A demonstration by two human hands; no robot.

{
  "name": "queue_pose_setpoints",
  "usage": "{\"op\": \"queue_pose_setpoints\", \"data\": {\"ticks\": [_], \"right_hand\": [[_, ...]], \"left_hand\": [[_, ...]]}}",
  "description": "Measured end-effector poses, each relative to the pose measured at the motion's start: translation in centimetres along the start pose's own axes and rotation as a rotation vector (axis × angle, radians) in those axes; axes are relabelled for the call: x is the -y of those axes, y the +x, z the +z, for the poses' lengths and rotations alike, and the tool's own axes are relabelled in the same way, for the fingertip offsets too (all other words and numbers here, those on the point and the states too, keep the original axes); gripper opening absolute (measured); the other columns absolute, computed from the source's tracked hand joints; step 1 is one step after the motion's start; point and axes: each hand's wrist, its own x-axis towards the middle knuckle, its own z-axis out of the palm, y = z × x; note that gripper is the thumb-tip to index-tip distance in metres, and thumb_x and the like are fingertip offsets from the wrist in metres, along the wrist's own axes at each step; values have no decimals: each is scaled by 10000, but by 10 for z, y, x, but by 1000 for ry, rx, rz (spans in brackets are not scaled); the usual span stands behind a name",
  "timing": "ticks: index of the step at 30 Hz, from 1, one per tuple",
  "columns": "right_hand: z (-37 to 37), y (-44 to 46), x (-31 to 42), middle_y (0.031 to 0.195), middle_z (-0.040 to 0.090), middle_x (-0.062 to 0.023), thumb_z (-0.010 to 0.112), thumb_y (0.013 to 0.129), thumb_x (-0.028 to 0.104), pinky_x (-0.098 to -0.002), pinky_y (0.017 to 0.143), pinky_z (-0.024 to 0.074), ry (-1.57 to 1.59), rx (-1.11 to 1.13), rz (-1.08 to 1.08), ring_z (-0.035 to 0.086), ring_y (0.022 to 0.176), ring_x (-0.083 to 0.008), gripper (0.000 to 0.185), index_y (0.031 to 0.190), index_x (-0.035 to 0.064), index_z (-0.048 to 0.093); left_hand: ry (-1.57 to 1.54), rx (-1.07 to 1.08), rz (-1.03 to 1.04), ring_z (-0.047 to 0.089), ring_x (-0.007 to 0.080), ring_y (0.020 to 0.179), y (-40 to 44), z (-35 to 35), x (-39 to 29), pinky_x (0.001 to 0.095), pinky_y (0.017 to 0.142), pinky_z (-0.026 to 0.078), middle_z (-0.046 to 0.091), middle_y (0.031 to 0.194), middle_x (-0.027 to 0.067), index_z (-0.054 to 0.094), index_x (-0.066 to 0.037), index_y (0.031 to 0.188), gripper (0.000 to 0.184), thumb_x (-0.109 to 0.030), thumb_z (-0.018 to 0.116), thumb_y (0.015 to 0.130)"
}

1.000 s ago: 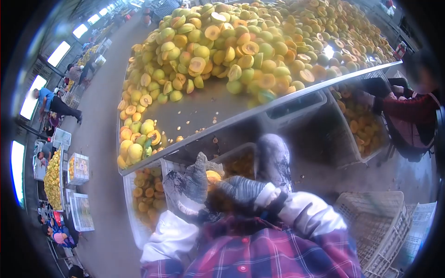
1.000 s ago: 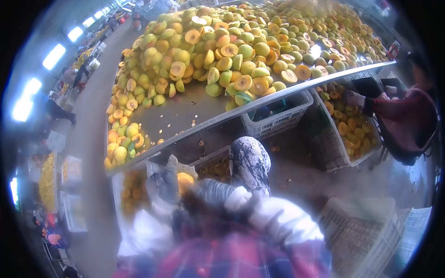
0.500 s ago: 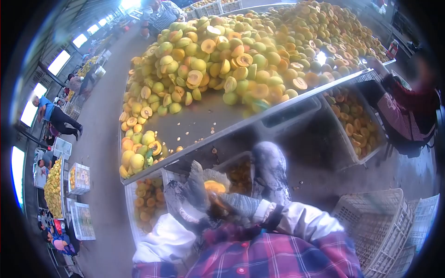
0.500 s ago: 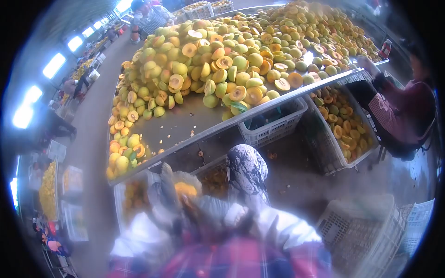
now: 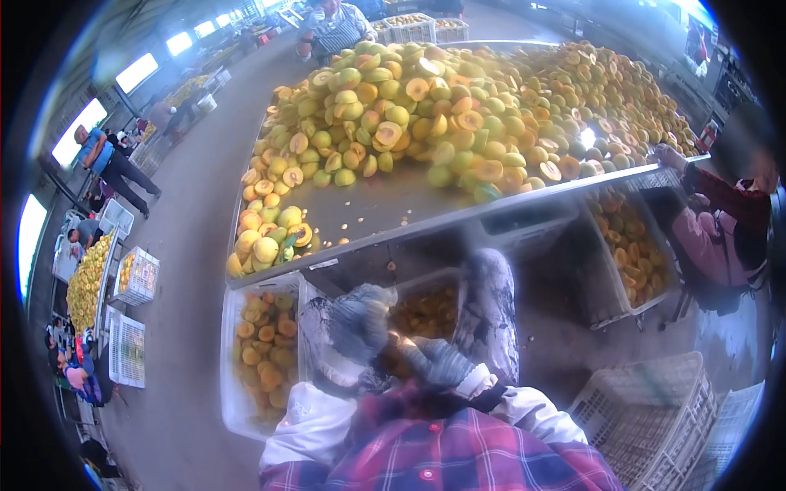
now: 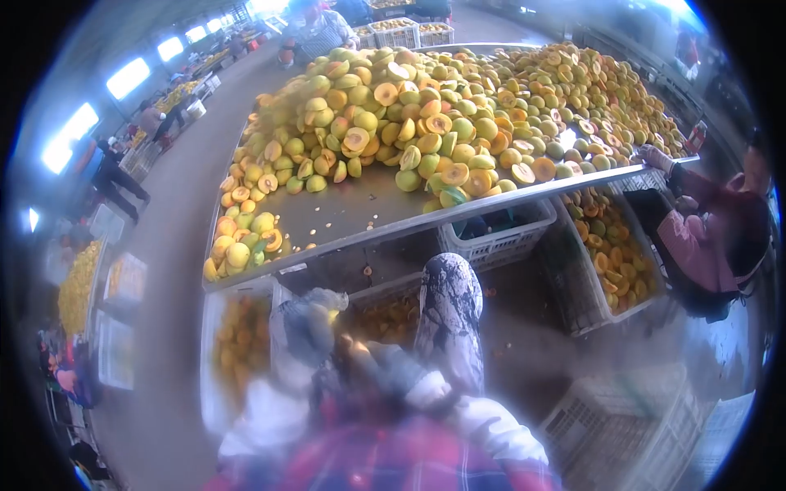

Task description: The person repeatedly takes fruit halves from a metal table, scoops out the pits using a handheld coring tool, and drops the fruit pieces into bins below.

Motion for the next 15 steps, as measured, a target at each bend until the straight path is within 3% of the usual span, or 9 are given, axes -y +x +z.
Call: {"op": "queue_pose_setpoints", "data": {"ticks": [2,3,4,6,7,11,13,14,15], "right_hand": [[-5,6,9,1030,669,-189,401,1000,413,-399,871,471,60,-69,270,630,981,-312,476,1237,42,583],[-11,8,36,980,663,-212,390,997,382,-420,864,476,169,-132,332,626,978,-377,429,1178,57,603],[-13,8,50,980,663,-212,390,997,382,-420,864,476,167,-123,334,626,978,-377,429,1178,57,603],[-20,13,67,957,664,-229,380,999,397,-447,859,475,-37,-38,300,621,963,-412,442,1167,56,603],[-15,16,56,846,664,-180,463,1002,382,-404,720,495,-199,-115,144,654,807,-336,370,1061,65,645],[-20,17,73,848,652,-218,469,986,410,-470,710,470,-419,34,110,643,856,-382,378,993,66,623],[-19,9,48,911,667,-203,474,982,416,-446,752,471,-264,5,177,640,880,-373,390,1056,69,634],[-17,4,20,926,671,-197,476,981,417,-438,767,470,-84,-34,197,639,879,-370,396,1077,68,637],[-16,-1,7,942,673,-195,469,986,417,-423,785,467,-152,11,244,639,875,-362,404,1101,68,637]], "left_hand": [[-830,-87,-548,604,205,751,-26,18,22,307,673,518,637,933,113,592,2,993,360,-331,455,1011],[-829,-87,-554,604,205,751,-30,14,16,307,673,518,637,933,113,592,2,993,360,-331,455,1011],[-815,-120,-693,595,187,742,-31,10,5,294,665,507,634,925,112,591,1,983,410,-378,435,1013],[-787,-179,-939,575,150,724,-21,6,-4,268,649,484,627,909,109,590,-2,964,511,-472,396,1015],[-821,-213,-909,581,144,735,-65,38,39,250,654,482,636,881,117,589,-13,1003,455,-430,408,1025],[-720,-116,-940,627,178,787,5,-12,-25,283,742,497,685,927,74,623,5,1067,326,-291,500,1004],[455,-152,-273,607,236,700,-47,-13,37,345,656,473,630,719,104,652,-36,838,244,-242,567,937],[1102,-142,-209,586,252,652,-10,-42,-3,377,622,456,563,647,98,649,-52,783,205,-193,590,919],[701,26,-313,572,289,621,-68,-58,74,407,621,458,562,670,102,645,-47,881,134,-178,622,874]]}}
